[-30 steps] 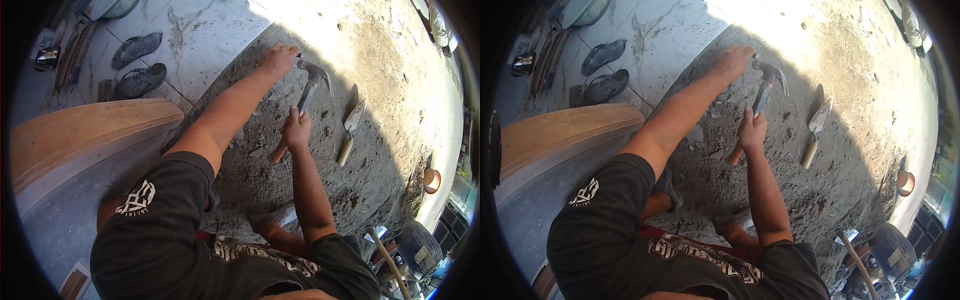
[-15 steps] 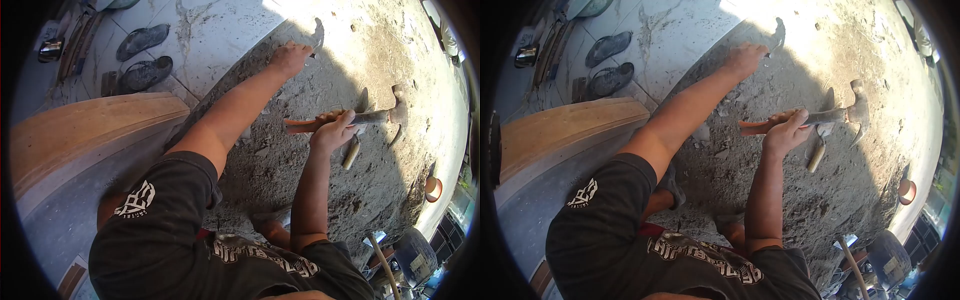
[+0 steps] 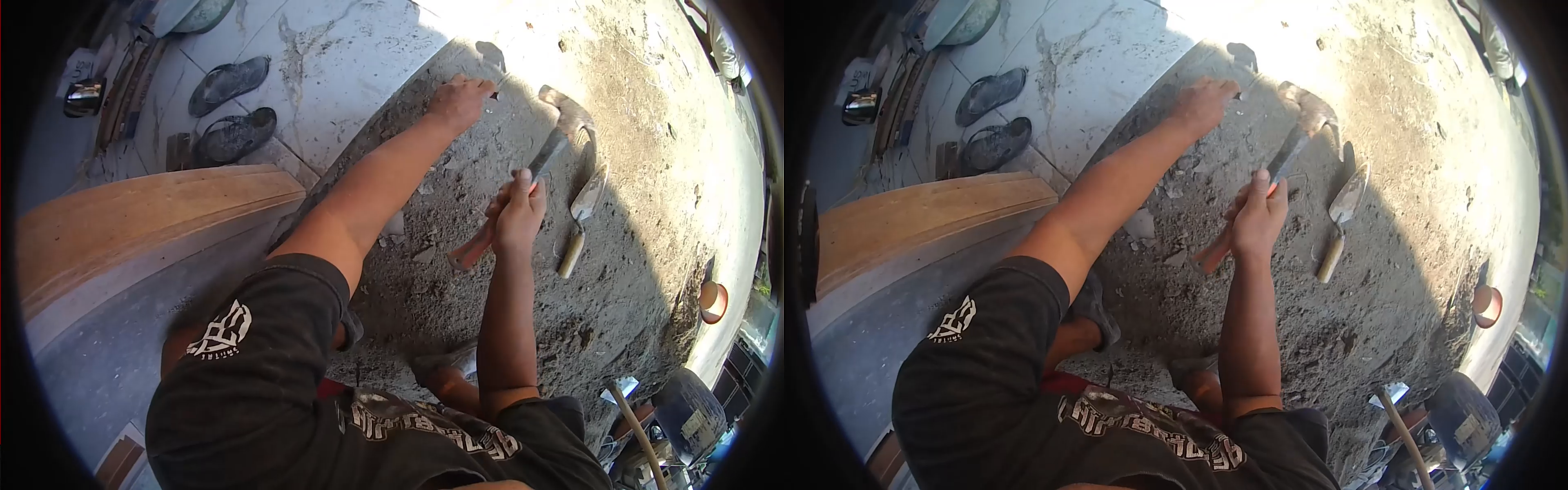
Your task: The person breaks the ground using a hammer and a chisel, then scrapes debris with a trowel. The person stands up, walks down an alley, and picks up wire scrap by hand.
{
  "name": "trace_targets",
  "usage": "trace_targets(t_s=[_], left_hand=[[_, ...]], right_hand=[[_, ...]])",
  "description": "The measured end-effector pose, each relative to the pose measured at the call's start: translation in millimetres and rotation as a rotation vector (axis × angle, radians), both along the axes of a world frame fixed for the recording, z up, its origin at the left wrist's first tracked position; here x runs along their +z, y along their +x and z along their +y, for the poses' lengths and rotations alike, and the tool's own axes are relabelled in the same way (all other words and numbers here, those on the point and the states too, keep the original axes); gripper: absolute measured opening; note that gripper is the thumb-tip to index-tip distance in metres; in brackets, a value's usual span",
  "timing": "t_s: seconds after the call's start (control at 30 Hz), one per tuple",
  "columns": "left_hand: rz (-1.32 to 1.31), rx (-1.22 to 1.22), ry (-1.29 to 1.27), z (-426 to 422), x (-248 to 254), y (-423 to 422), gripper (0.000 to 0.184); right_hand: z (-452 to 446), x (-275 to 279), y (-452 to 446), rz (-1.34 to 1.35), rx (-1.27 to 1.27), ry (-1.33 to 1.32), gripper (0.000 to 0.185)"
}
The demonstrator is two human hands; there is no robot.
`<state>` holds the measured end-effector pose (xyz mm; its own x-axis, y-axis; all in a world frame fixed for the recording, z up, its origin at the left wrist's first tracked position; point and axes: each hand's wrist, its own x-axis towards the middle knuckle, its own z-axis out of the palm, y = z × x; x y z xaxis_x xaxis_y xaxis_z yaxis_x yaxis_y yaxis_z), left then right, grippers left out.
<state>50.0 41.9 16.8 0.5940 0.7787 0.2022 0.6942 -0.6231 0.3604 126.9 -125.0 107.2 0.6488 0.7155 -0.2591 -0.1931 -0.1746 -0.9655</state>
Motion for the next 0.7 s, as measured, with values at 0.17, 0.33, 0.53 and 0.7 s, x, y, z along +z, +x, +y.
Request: trace_targets(t_s=[0.17, 0.33, 0.53, 0.7], left_hand=[[0.063, 0.004, -0.076, -2, 1, -4, 0.028], [0.038, 0.004, -0.021, -1, 0, -1, 0.022], [0.020, -0.004, 0.004, 14, 4, 9, 0.022], [0.044, 0.006, 0.007, 10, 3, -4, 0.024]], right_hand=[[-18, -23, -14, 0.120, 0.205, -0.246, 0.032], [-21, 8, -1, 0.060, -0.072, 0.050, 0.030], [-15, -21, 1, -0.013, 0.304, -0.348, 0.029], [-9, -12, -17, 0.043, -0.130, 0.026, 0.027]])
